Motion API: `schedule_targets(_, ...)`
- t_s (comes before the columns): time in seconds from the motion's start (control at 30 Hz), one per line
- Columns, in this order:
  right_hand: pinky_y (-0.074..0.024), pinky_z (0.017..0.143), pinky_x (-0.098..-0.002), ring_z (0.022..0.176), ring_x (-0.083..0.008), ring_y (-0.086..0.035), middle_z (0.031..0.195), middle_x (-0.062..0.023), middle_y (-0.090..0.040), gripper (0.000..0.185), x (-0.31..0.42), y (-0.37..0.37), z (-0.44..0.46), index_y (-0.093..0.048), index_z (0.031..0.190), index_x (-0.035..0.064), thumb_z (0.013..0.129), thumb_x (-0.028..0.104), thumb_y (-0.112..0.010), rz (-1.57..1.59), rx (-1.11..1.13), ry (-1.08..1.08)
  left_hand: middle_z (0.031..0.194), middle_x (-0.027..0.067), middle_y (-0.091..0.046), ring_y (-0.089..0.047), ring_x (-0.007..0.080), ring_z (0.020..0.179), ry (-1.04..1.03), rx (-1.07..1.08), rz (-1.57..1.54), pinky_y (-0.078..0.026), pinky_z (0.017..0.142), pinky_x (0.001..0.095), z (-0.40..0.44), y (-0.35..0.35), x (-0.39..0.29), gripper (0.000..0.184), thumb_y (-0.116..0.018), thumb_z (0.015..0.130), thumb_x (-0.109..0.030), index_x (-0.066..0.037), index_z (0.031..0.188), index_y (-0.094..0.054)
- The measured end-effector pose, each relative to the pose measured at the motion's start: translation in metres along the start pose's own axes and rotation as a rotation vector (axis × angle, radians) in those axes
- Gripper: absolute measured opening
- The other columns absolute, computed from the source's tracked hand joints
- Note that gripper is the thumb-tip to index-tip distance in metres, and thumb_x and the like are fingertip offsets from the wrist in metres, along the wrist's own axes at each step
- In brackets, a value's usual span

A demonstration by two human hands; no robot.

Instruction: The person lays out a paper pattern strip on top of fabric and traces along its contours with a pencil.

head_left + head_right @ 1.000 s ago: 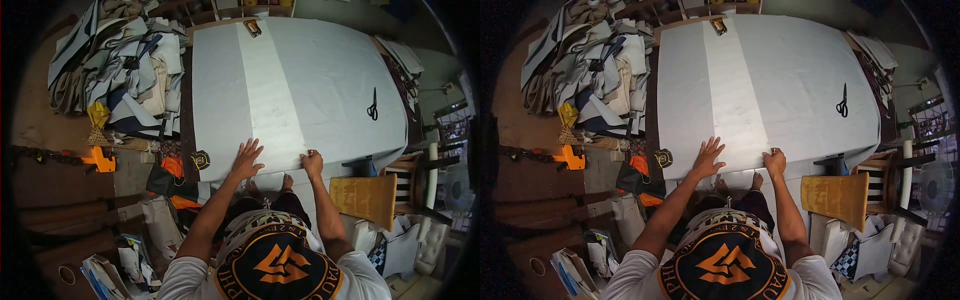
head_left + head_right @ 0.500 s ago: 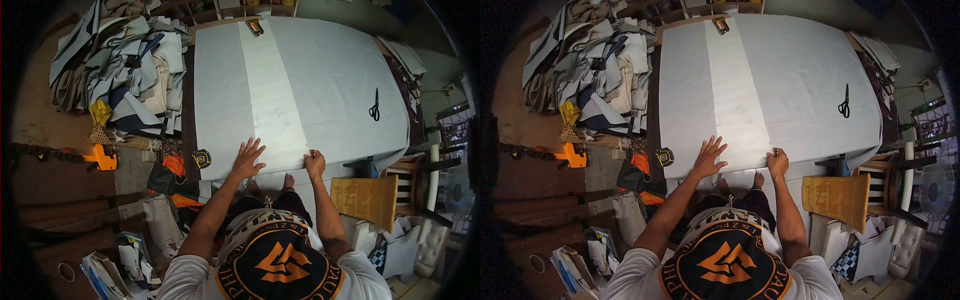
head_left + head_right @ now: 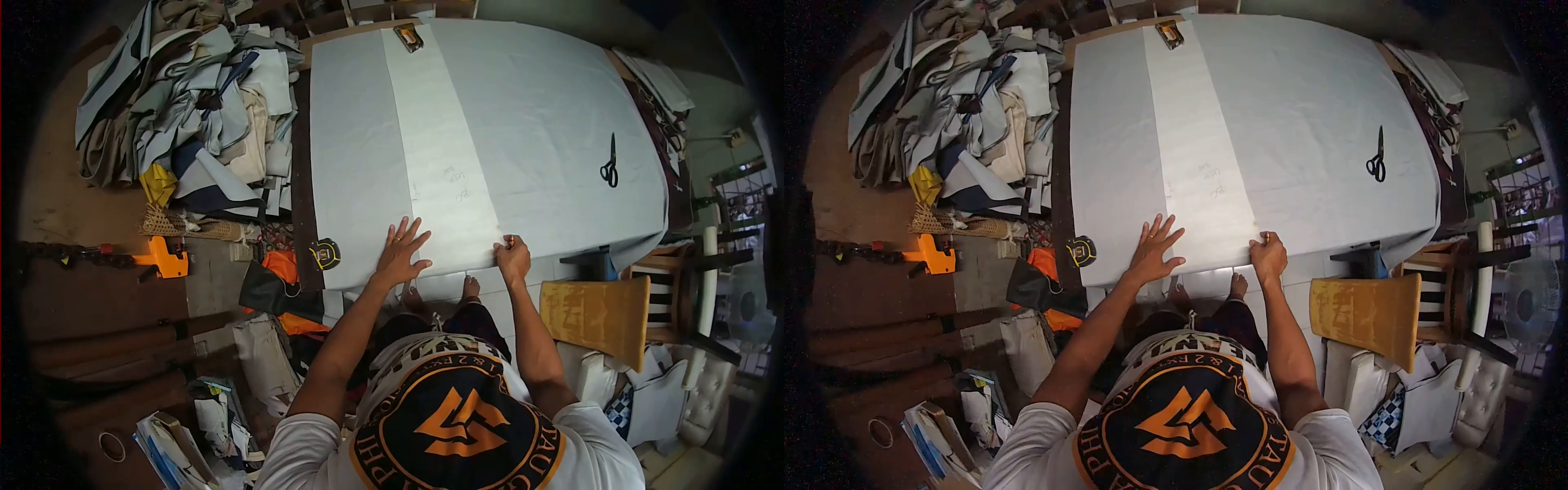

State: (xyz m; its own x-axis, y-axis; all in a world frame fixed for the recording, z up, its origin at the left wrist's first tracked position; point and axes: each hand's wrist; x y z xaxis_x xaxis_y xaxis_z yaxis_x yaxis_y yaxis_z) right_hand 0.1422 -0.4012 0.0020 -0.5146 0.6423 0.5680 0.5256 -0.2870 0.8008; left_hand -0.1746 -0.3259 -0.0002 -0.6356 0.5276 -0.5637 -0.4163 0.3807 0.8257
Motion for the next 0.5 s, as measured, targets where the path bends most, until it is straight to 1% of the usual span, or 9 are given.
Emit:
schedule_targets(0.13, -0.0567, 0.080, -0.0442, 0.088, -0.0323, -0.075, 0.091, -0.0127, -0.078, 0.041, 0.005, 0.004, -0.008, -0.072, 0.116, 0.0063, 0.083, 0.029, -0.080, -0.054, -0.004, 0.069, 0.174, 0.0111, -0.025, -0.009, 0.0347, 0.163, 0.024, 0.013, -0.039, -0.006, 0.131, 0.0576, 0.004, 0.002, -0.002, 0.078, -0.082, 0.086, -0.044, -0.021, 0.155, -0.054)
schedule_targets(0.17, -0.0567, 0.081, -0.0462, 0.090, -0.0351, -0.075, 0.094, -0.0148, -0.078, 0.042, 0.007, 0.007, -0.009, -0.070, 0.119, 0.0066, 0.085, 0.030, -0.078, -0.056, 0.031, 0.060, 0.174, 0.0113, -0.025, -0.009, 0.0348, 0.163, 0.028, 0.023, -0.030, -0.006, 0.131, 0.0578, 0.005, 0.004, -0.003, 0.078, -0.083, 0.086, -0.043, -0.020, 0.155, -0.055)
schedule_targets(0.2, -0.0567, 0.081, -0.0462, 0.090, -0.0351, -0.075, 0.094, -0.0148, -0.078, 0.042, 0.004, 0.005, -0.010, -0.070, 0.119, 0.0066, 0.085, 0.030, -0.078, -0.064, 0.034, 0.051, 0.174, 0.0114, -0.025, -0.009, 0.0349, 0.163, 0.033, 0.033, -0.022, -0.007, 0.130, 0.0579, 0.005, 0.004, -0.003, 0.078, -0.084, 0.085, -0.041, -0.020, 0.154, -0.055)
schedule_targets(0.23, -0.0567, 0.081, -0.0465, 0.090, -0.0357, -0.075, 0.093, -0.0154, -0.077, 0.042, 0.003, 0.004, -0.011, -0.069, 0.120, 0.0067, 0.086, 0.030, -0.077, -0.079, 0.016, 0.093, 0.174, 0.0122, -0.026, -0.010, 0.0351, 0.163, 0.024, 0.025, -0.043, -0.008, 0.130, 0.0583, 0.006, 0.004, -0.002, 0.071, -0.084, 0.086, -0.036, -0.020, 0.151, -0.059)
schedule_targets(0.27, -0.0566, 0.081, -0.0468, 0.090, -0.0364, -0.075, 0.093, -0.0161, -0.077, 0.042, 0.002, 0.003, -0.011, -0.068, 0.121, 0.0068, 0.087, 0.030, -0.076, -0.092, -0.002, 0.137, 0.174, 0.0122, -0.026, -0.010, 0.0351, 0.163, 0.028, 0.030, -0.049, -0.008, 0.130, 0.0583, 0.008, 0.005, 0.000, 0.071, -0.084, 0.086, -0.036, -0.020, 0.151, -0.059)
schedule_targets(0.37, -0.0563, 0.081, -0.0476, 0.089, -0.0375, -0.074, 0.091, -0.0168, -0.076, 0.041, -0.003, -0.001, -0.011, -0.067, 0.122, 0.0062, 0.088, 0.029, -0.075, -0.108, 0.000, 0.165, 0.171, 0.0146, -0.031, -0.014, 0.0354, 0.163, -0.005, 0.037, -0.052, -0.011, 0.130, 0.0577, 0.017, 0.009, 0.009, 0.058, -0.085, 0.085, -0.028, -0.019, 0.140, -0.069)
schedule_targets(0.4, -0.0562, 0.081, -0.0476, 0.088, -0.0374, -0.074, 0.091, -0.0167, -0.076, 0.041, -0.002, -0.001, -0.011, -0.067, 0.122, 0.0058, 0.089, 0.029, -0.074, -0.109, 0.000, 0.175, 0.171, 0.0146, -0.031, -0.014, 0.0354, 0.163, -0.003, 0.036, -0.051, -0.011, 0.130, 0.0577, 0.020, 0.014, 0.009, 0.058, -0.085, 0.085, -0.028, -0.019, 0.140, -0.069)
schedule_targets(0.47, -0.0561, 0.080, -0.0477, 0.088, -0.0375, -0.074, 0.090, -0.0168, -0.076, 0.041, -0.001, 0.002, -0.012, -0.067, 0.122, 0.0054, 0.089, 0.028, -0.074, -0.097, 0.015, 0.176, 0.172, 0.0141, -0.029, -0.013, 0.0347, 0.163, 0.011, 0.120, -0.055, -0.012, 0.131, 0.0563, 0.026, 0.023, 0.008, 0.057, -0.084, 0.086, -0.026, -0.019, 0.140, -0.069)
schedule_targets(0.5, -0.0560, 0.080, -0.0477, 0.087, -0.0375, -0.074, 0.090, -0.0169, -0.076, 0.041, -0.001, 0.003, -0.012, -0.066, 0.122, 0.0050, 0.090, 0.028, -0.074, -0.087, 0.029, 0.173, 0.172, 0.0141, -0.029, -0.013, 0.0347, 0.163, 0.011, 0.118, -0.053, -0.012, 0.131, 0.0563, 0.028, 0.025, 0.008, 0.057, -0.084, 0.086, -0.026, -0.019, 0.140, -0.069)
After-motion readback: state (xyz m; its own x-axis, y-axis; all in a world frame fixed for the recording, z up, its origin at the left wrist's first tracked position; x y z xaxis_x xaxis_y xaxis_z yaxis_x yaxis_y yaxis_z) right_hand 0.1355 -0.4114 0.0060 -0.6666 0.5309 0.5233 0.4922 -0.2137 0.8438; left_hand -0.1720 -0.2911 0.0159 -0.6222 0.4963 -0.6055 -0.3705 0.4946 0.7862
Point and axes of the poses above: each hand's wrist, its own z-axis towards the middle knuckle, its own y-axis out of the back of the hand, x = y × z
